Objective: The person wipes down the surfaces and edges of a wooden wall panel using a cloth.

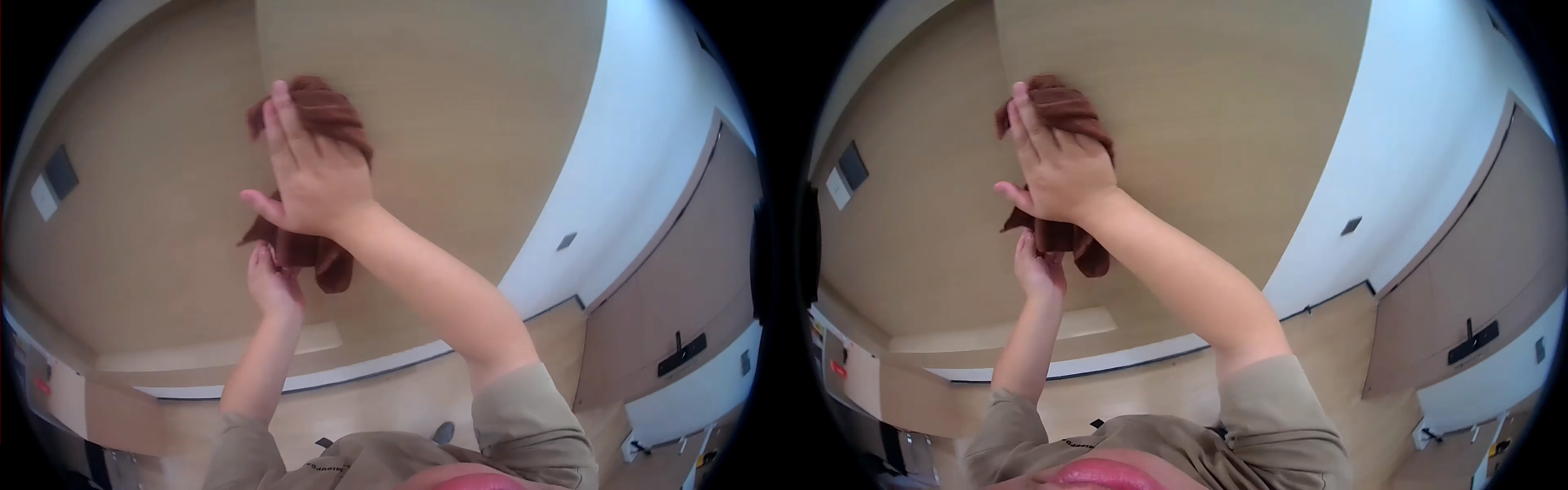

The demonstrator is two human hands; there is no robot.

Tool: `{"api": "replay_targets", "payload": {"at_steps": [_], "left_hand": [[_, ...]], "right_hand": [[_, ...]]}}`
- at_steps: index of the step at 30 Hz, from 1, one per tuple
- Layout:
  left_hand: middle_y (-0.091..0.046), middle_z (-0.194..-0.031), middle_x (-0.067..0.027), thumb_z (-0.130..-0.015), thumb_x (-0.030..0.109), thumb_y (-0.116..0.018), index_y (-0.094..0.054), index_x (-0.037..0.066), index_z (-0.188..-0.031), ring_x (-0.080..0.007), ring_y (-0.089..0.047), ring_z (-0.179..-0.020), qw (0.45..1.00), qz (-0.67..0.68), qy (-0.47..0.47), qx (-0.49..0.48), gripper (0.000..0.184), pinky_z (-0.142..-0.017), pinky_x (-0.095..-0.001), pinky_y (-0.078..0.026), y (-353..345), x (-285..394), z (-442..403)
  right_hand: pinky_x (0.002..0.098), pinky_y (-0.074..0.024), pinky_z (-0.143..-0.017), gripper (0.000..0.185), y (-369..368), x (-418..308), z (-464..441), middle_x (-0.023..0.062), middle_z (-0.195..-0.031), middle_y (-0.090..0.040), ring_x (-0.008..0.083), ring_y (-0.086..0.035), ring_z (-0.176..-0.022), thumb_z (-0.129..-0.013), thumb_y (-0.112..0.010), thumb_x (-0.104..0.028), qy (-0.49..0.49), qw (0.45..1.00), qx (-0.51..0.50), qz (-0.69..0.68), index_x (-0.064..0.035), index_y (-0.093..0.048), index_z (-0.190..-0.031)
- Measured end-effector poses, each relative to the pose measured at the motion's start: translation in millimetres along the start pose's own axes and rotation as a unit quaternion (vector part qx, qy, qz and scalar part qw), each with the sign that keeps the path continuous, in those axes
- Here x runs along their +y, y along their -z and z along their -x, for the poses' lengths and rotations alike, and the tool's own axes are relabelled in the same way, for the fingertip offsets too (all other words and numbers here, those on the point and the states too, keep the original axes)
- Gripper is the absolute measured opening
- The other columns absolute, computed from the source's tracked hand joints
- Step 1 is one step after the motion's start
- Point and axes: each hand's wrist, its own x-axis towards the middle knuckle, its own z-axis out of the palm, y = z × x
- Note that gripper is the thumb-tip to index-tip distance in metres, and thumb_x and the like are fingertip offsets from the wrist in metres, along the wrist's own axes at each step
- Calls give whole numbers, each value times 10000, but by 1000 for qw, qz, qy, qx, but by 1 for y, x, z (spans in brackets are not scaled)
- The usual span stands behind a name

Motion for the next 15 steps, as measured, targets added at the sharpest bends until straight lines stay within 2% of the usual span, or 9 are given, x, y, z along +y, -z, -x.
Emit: {"api": "replay_targets", "payload": {"at_steps": [2, 5, 6, 9, 10, 13, 15], "left_hand": [[-584, -1040, -28, -1041, 201, -398, -511, 27, -1312, -108, -533, -802, 999, -25, 16, -14, 342, -668, -249, -407, -8, -1, 24], [-586, -1017, -16, -1027, 217, -415, -526, 34, -1303, -113, -532, -809, 999, -7, 36, 6, 349, -697, -259, -402, -36, 21, 55], [-588, -1003, -13, -1022, 217, -423, -539, 36, -1274, -115, -527, -804, 999, -10, 27, 15, 331, -698, -259, -396, -45, 22, 59], [-601, -984, -14, -1006, 212, -446, -573, 41, -1171, -131, -530, -810, 999, -33, 4, 27, 270, -708, -267, -401, -53, 23, 43], [-608, -992, -21, -999, 206, -454, -581, 42, -1128, -142, -542, -825, 998, -50, -3, 22, 244, -715, -273, -416, -36, 21, 24], [-625, -1048, -51, -981, 192, -483, -586, 45, -1022, -173, -577, -898, 995, -82, -29, 42, 184, -756, -300, -465, -26, 22, -3], [-628, -1061, -68, -975, 190, -484, -586, 37, -997, -193, -592, -945, 992, -92, -70, 44, 186, -787, -325, -490, -36, 24, -4]], "right_hand": [[339, -530, -751, 892, 13, 6, 7, 206, -1520, -380, 245, -629, -895, -739, -709, -498, -13, 998, 47, -27, 53, -458, -1394], [330, -527, -763, 824, 36, -1, -4, 188, -1519, -388, 234, -632, -876, -747, -712, -457, -8, 996, 39, -74, 32, -492, -1373], [333, -533, -763, 753, 40, 1, -2, 158, -1519, -397, 224, -641, -873, -758, -710, -415, 3, 996, 51, -75, 8, -521, -1352], [332, -542, -759, 711, 40, 22, 6, 120, -1513, -414, 214, -663, -872, -763, -705, -389, 48, 992, 63, -103, -17, -538, -1346], [342, -540, -800, 729, 64, 39, 11, 91, -1514, -420, 206, -666, -958, -764, -701, -377, 11, 992, -15, -124, -43, -511, -1384], [368, -518, -891, 828, 107, 104, 29, 87, -1525, -409, 223, -633, -1072, -758, -702, -383, -69, 986, -122, -89, -57, -414, -1463], [379, -528, -852, 826, 119, 159, 55, 78, -1523, -416, 236, -641, -1048, -745, -706, -370, -49, 998, 1, -46, -76, -422, -1463]]}}
